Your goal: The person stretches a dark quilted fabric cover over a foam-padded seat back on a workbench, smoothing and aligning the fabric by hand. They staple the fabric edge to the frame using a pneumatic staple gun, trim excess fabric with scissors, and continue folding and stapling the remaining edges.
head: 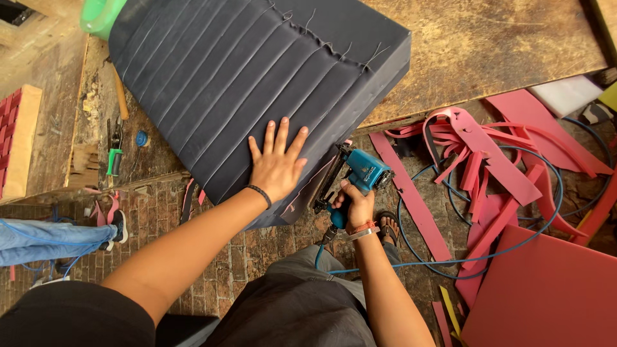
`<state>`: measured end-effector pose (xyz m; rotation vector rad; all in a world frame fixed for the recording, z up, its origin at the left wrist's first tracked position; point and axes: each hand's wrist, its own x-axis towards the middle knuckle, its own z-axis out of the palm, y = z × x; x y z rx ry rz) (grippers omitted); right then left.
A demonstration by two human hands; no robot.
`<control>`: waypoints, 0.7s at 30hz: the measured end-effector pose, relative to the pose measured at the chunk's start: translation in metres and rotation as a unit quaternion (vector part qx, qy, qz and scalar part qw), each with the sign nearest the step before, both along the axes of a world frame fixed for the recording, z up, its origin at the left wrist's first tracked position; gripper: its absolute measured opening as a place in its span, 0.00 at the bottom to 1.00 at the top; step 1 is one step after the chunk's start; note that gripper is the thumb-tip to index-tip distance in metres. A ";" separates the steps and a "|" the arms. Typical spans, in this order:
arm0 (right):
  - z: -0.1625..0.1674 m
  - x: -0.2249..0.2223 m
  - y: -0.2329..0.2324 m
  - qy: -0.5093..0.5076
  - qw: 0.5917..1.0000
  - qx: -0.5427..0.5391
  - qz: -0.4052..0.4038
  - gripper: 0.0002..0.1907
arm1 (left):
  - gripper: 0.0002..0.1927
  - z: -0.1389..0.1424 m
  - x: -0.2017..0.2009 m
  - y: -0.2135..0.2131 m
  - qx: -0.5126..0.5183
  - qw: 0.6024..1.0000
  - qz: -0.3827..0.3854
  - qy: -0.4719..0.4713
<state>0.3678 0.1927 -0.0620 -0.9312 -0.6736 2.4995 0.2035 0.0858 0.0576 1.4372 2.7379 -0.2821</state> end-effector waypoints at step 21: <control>-0.005 0.006 -0.041 0.049 0.995 0.019 0.085 0.14 | 0.53 0.011 0.010 0.013 -0.038 0.999 0.021 -0.021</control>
